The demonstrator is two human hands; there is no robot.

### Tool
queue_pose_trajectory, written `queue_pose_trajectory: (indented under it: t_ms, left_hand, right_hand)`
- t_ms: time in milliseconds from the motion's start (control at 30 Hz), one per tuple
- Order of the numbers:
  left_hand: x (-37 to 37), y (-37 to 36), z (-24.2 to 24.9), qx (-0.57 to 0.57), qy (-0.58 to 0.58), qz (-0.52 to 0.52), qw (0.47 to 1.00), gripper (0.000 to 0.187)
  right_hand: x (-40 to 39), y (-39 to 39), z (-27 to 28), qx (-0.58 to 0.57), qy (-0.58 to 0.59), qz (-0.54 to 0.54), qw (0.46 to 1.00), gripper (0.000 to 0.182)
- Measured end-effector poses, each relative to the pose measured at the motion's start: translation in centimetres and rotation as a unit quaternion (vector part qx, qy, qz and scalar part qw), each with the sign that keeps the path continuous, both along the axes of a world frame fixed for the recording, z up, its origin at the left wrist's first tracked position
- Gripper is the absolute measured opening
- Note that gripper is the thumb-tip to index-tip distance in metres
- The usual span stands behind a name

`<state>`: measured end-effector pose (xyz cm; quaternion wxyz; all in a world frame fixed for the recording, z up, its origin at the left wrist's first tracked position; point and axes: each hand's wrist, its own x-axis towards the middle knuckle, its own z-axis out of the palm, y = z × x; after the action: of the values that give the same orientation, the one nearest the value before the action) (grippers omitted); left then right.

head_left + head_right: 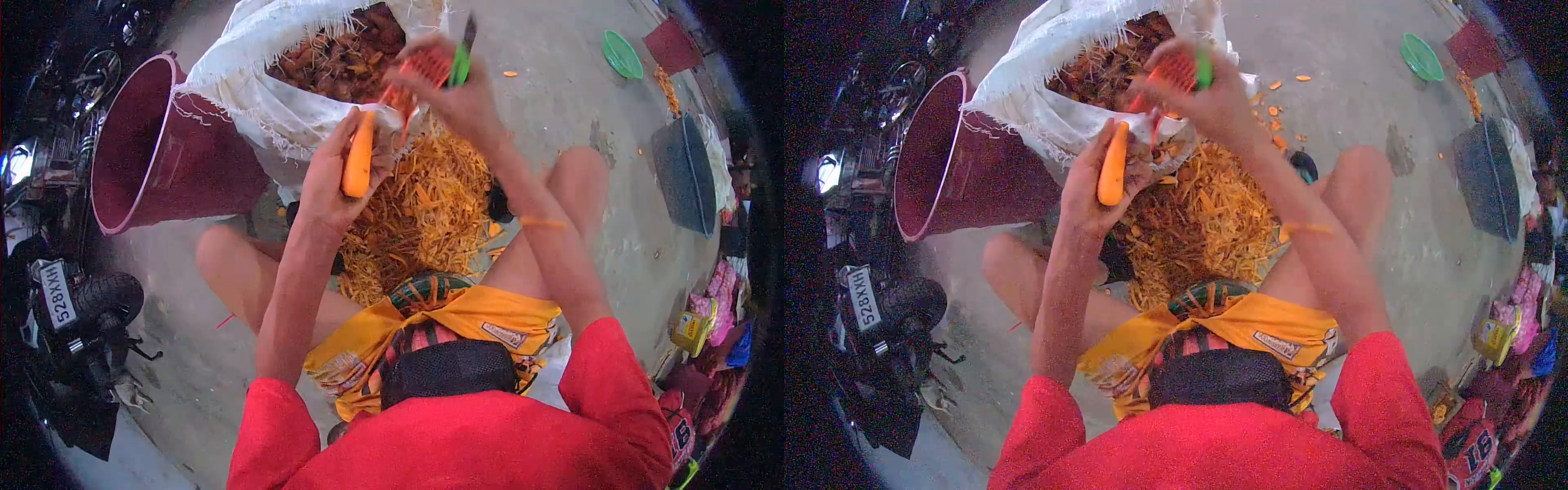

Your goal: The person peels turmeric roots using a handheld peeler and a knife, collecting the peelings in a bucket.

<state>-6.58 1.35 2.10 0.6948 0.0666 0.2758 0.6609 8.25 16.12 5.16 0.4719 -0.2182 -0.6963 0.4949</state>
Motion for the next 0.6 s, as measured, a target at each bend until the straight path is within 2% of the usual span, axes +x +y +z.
queue_pose_trajectory:
  t_ms: [67,100,133,200,233,267,333,367,400,433,467,500,533,600]
  left_hand:
    - [1.1,-0.3,2.0,-0.011,0.026,0.024,0.999,0.027]
    - [1.3,-0.4,2.4,-0.026,0.052,0.044,0.997,0.028]
    - [1.1,-0.4,1.6,-0.032,0.052,0.042,0.997,0.028]
    - [0.5,0.2,-0.3,-0.029,-0.026,0.037,0.999,0.026]
    - [0.4,0.0,0.4,-0.046,-0.002,0.018,0.999,0.026]
    - [0.2,0.0,-0.2,-0.043,-0.003,0.019,0.999,0.026]
    - [-0.3,0.4,-1.0,0.037,-0.111,-0.035,0.993,0.027]
    - [0.0,0.1,-0.8,0.037,-0.11,-0.034,0.993,0.027]
    - [0.9,-0.2,1.2,-0.022,-0.029,0.004,0.999,0.027]
    - [1.4,-0.2,2.5,-0.083,0.053,0.041,0.994,0.026]
    - [1.6,0.0,3.0,-0.085,0.054,0.041,0.994,0.026]
    - [1.9,0.1,3.1,-0.104,0.068,0.06,0.99,0.028]
    - [2.1,0.3,3.0,-0.119,0.082,0.077,0.987,0.029]
    - [1.1,0.3,0.2,-0.125,0.037,0.07,0.989,0.033]
  right_hand:
    - [0.0,-2.5,0.7,0.226,-0.04,0.107,0.967,0.026]
    - [0.1,-2.8,1.2,0.239,-0.063,0.131,0.96,0.026]
    - [0.0,-2.5,0.5,0.234,-0.063,0.13,0.961,0.026]
    - [-0.7,0.4,-1.1,0.041,-0.026,0.015,0.999,0.024]
    - [-0.5,2.0,-0.8,0.072,-0.046,-0.03,0.996,0.029]
    - [-0.3,2.2,-1.1,0.075,-0.047,-0.029,0.996,0.029]
    - [-0.5,1.1,-0.3,0.007,-0.014,0.009,1.0,0.028]
    - [-0.3,-0.9,-0.2,-0.005,0.001,0.08,0.997,0.028]
    - [-0.3,-1.6,0.0,-0.004,0.002,0.082,0.997,0.028]
    - [-0.3,-2.0,0.0,0.111,-0.024,0.105,0.988,0.028]
    - [-0.3,-2.3,-0.2,0.22,-0.05,0.126,0.966,0.028]
    - [-0.8,-0.9,-1.3,0.235,-0.043,0.072,0.968,0.031]
    - [-0.7,0.7,-2.0,0.231,-0.046,0.069,0.969,0.031]
    - [-0.1,4.1,-2.5,0.085,-0.072,-0.053,0.992,0.028]
